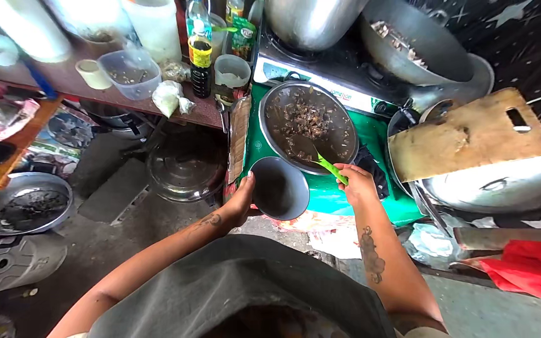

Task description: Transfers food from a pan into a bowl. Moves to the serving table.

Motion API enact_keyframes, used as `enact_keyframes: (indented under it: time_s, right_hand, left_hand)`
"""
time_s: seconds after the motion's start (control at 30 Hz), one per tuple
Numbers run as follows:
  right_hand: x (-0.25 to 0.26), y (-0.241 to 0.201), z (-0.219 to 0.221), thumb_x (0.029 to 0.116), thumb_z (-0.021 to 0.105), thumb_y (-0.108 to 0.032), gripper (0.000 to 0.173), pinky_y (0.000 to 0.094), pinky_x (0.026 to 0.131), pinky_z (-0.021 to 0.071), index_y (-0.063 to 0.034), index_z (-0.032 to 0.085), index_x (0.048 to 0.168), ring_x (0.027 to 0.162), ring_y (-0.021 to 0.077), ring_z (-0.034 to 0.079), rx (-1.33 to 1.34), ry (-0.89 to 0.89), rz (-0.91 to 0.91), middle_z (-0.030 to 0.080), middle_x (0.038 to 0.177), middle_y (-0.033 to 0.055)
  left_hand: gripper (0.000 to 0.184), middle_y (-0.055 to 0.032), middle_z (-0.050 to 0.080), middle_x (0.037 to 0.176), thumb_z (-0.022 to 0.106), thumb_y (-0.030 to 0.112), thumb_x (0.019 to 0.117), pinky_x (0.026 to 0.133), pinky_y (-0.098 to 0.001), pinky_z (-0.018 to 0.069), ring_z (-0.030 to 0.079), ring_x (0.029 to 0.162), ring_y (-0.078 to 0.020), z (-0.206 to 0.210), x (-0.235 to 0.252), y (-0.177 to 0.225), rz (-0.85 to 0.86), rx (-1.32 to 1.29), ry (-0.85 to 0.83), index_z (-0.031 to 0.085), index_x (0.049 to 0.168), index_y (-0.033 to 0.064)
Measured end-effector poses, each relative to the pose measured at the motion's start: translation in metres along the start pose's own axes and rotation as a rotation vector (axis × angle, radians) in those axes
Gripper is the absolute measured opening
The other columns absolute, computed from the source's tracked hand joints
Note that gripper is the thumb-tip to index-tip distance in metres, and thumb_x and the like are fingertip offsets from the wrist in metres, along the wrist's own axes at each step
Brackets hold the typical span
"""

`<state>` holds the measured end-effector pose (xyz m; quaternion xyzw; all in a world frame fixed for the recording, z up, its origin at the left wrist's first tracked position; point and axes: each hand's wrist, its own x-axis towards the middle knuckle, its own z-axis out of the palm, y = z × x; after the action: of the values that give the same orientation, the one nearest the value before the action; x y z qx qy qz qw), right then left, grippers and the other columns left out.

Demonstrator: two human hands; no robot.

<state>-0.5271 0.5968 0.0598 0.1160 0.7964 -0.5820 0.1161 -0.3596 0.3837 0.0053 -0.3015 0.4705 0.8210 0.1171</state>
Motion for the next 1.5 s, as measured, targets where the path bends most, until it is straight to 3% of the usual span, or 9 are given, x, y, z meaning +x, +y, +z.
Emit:
enact_keyframes:
  time_s: [0.4, 0.53, 0.7, 0.83, 0.93, 1.03, 1.2, 1.33, 1.5]
  right_hand:
    - [-0.039, 0.016, -0.012, 0.0966, 0.052, 0.004, 0.019, 0.019, 0.058, 0.0501, 0.0021, 0.07, 0.101, 0.066, 0.0052, 0.06, -0.085, -0.136, -0.245, 0.07, 0.088, 0.0036]
    - [-0.05, 0.042, -0.017, 0.0918, 0.052, -0.002, 0.024, 0.0167, 0.073, 0.0521, 0.0044, 0.073, 0.103, 0.083, 0.0022, 0.065, -0.348, -0.091, -0.673, 0.073, 0.097, 0.0087]
    - [-0.049, 0.061, -0.018, 0.0888, 0.056, -0.004, 0.023, 0.0298, 0.082, 0.0543, 0.0025, 0.078, 0.093, 0.085, 0.0236, 0.068, -0.52, 0.103, -1.336, 0.072, 0.084, 0.0179]
    - [-0.053, 0.054, -0.021, 0.0911, 0.053, 0.001, 0.024, 0.0143, 0.074, 0.0526, 0.0097, 0.073, 0.103, 0.082, 0.0026, 0.065, -0.309, 0.009, -0.885, 0.072, 0.094, 0.0123]
    - [-0.045, 0.035, -0.024, 0.0971, 0.053, 0.001, 0.019, 0.0182, 0.062, 0.0516, 0.0041, 0.069, 0.107, 0.07, 0.0025, 0.062, -0.099, 0.011, -0.43, 0.069, 0.089, 0.0027]
    - [-0.023, 0.038, -0.03, 0.0948, 0.055, 0.001, 0.021, 0.0175, 0.07, 0.052, 0.0062, 0.071, 0.107, 0.078, 0.0032, 0.063, -0.27, 0.141, -0.646, 0.07, 0.092, 0.0084]
    - [-0.008, 0.045, -0.027, 0.0927, 0.056, 0.001, 0.025, 0.0403, 0.086, 0.0559, 0.0079, 0.074, 0.108, 0.094, 0.0336, 0.07, -0.601, 0.309, -0.926, 0.071, 0.1, 0.0275]
    - [-0.014, 0.04, -0.014, 0.0954, 0.054, 0.001, 0.025, 0.034, 0.082, 0.0538, 0.0081, 0.073, 0.111, 0.088, 0.0208, 0.067, -0.521, 0.198, -0.695, 0.072, 0.098, 0.0222]
    - [-0.016, 0.024, 0.001, 0.0995, 0.057, 0.003, 0.015, 0.0182, 0.052, 0.043, 0.0045, 0.069, 0.107, 0.058, 0.0054, 0.053, -0.118, 0.084, -0.172, 0.062, 0.079, 0.0048]
  left_hand:
    - [0.066, -0.0174, 0.057, 0.139, 0.02, 0.066, 0.1053, 0.087, -0.0488, 0.0575, 0.065, 0.114, -0.0314, -0.013, 0.016, -0.01, 0.061, 0.009, -0.005, 0.025, 0.159, 0.0289]
    - [0.065, -0.0156, 0.058, 0.137, 0.02, 0.067, 0.1049, 0.087, -0.05, 0.0569, 0.064, 0.114, -0.0308, -0.016, 0.018, -0.013, 0.083, 0.018, -0.014, 0.029, 0.158, 0.0295]
    - [0.066, -0.0138, 0.058, 0.138, 0.018, 0.067, 0.1047, 0.088, -0.0497, 0.0568, 0.064, 0.115, -0.0294, -0.018, 0.019, -0.016, 0.114, 0.027, -0.026, 0.029, 0.158, 0.0293]
    - [0.067, -0.0147, 0.059, 0.136, 0.02, 0.068, 0.1039, 0.085, -0.0494, 0.0574, 0.065, 0.112, -0.0298, -0.017, 0.019, -0.014, 0.089, 0.008, -0.013, 0.031, 0.156, 0.029]
    - [0.068, -0.0144, 0.058, 0.138, 0.02, 0.07, 0.1032, 0.087, -0.0508, 0.0568, 0.064, 0.115, -0.0305, -0.016, 0.019, -0.014, 0.079, 0.007, -0.01, 0.031, 0.156, 0.0295]
    - [0.067, -0.0143, 0.056, 0.141, 0.021, 0.069, 0.1037, 0.089, -0.0519, 0.0564, 0.063, 0.118, -0.0312, -0.016, 0.02, -0.014, 0.074, 0.002, -0.018, 0.029, 0.157, 0.0295]
    - [0.065, -0.0144, 0.057, 0.137, 0.021, 0.066, 0.1051, 0.086, -0.0485, 0.0578, 0.064, 0.114, -0.0292, -0.012, 0.013, -0.009, 0.076, -0.006, -0.01, 0.031, 0.157, 0.0274]
    - [0.066, -0.0151, 0.055, 0.14, 0.021, 0.066, 0.1052, 0.087, -0.0508, 0.0568, 0.063, 0.116, -0.0305, -0.012, 0.012, -0.007, 0.079, 0.006, -0.013, 0.029, 0.158, 0.0261]
    - [0.066, -0.0152, 0.057, 0.138, 0.022, 0.067, 0.1049, 0.085, -0.0508, 0.0573, 0.064, 0.113, -0.0306, -0.012, 0.014, -0.008, 0.075, 0.003, -0.009, 0.031, 0.156, 0.0264]
